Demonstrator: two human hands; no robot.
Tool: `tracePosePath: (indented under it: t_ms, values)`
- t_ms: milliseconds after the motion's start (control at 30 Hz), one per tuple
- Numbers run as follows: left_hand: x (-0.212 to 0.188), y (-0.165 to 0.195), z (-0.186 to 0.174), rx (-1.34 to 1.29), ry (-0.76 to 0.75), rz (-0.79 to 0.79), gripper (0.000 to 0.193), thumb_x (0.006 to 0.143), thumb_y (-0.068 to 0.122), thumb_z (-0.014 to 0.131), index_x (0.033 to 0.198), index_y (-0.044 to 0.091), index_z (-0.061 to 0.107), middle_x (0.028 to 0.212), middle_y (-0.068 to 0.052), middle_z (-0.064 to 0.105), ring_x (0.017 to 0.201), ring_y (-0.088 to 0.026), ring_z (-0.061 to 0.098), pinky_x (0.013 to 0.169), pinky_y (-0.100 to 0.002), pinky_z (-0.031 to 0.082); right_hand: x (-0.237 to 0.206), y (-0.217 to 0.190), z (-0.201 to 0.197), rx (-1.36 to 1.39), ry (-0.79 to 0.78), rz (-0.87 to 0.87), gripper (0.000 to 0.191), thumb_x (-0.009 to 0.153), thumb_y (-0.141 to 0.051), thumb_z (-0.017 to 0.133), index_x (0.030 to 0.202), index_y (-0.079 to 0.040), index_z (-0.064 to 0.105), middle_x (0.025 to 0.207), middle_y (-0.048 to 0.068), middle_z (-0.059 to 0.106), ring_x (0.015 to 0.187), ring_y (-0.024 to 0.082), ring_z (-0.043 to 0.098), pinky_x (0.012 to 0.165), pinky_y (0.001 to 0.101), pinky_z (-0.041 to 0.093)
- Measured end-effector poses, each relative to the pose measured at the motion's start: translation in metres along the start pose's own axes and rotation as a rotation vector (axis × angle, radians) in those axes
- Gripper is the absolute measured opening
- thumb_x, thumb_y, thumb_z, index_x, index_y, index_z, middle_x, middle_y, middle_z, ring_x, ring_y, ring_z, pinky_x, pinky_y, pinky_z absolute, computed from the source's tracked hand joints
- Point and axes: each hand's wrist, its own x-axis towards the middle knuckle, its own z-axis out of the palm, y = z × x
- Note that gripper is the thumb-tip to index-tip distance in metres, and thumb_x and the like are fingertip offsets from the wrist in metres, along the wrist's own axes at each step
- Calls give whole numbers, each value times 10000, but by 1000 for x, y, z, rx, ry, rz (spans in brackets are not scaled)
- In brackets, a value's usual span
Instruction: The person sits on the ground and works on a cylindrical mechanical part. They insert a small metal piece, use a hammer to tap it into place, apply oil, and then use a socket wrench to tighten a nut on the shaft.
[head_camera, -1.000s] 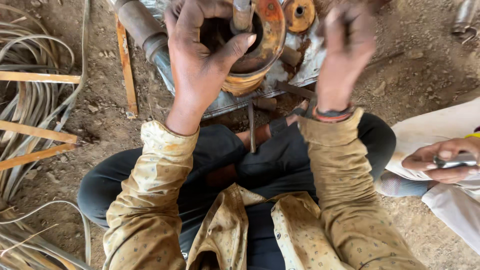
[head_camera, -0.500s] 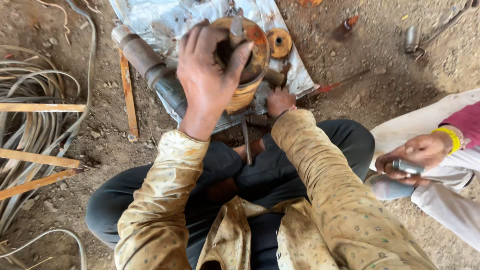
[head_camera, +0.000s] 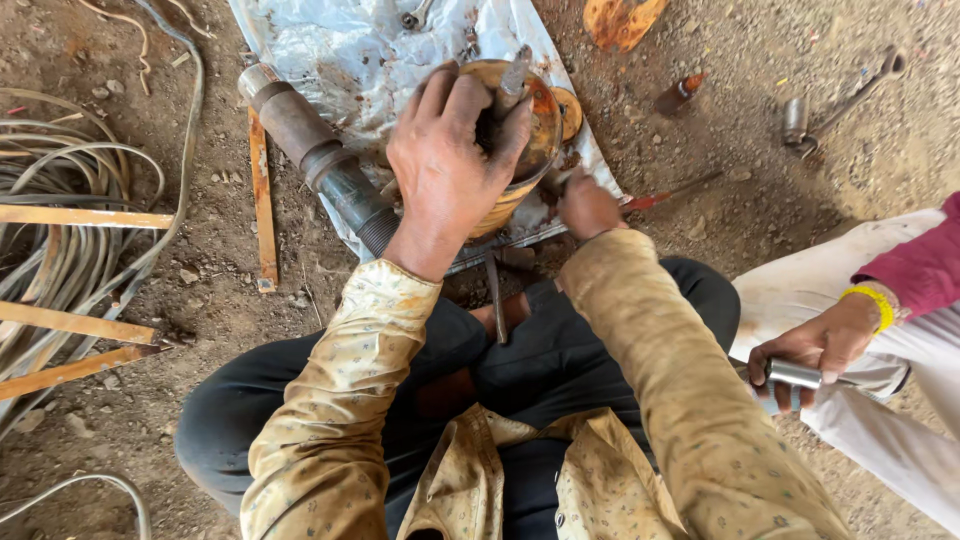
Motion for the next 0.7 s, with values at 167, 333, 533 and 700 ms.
tracePosePath:
  t_ms: [167, 333, 533, 700]
  values:
    - [-1, 1, -4, 11, 55, 33, 309, 922, 293, 810, 905, 74, 592, 1012, -134, 638, 973, -361, 663, 778, -472, 549, 7, 33, -81, 406, 622, -240, 226, 1019, 5, 615, 1178, -22, 456, 1051, 170, 631, 887, 283, 705, 754, 378, 621]
    - [-3, 4, -5, 10, 15, 15, 303, 923, 284, 810, 899, 61, 606, 977, -133, 628, 935, -373, 656, 762, -487, 542, 2, 1, -184, 1478, 755, -550, 189, 1176, -158, 551, 1341, -105, 477, 943, 66, 555, 700, 186, 601, 632, 330, 547]
    - [-2, 7, -4, 4, -7, -29, 296, 903, 276, 827, 892, 56, 630, 1021, -144, 661, 923, -381, 671, 763, -488, 550, 13, -65, -234, 1568, 843, -885, 237, 1180, -294, 445, 1343, -128, 490, 832, 87, 513, 559, 177, 508, 502, 325, 421]
    - [-2, 4, -3, 29, -12, -3, 293, 903, 273, 830, 894, 48, 643, 1033, -173, 667, 963, -386, 686, 768, -485, 557, 46, -78, -226, 1425, 895, -931, 294, 1142, -324, 455, 1361, -129, 480, 847, 86, 507, 578, 179, 484, 511, 321, 407]
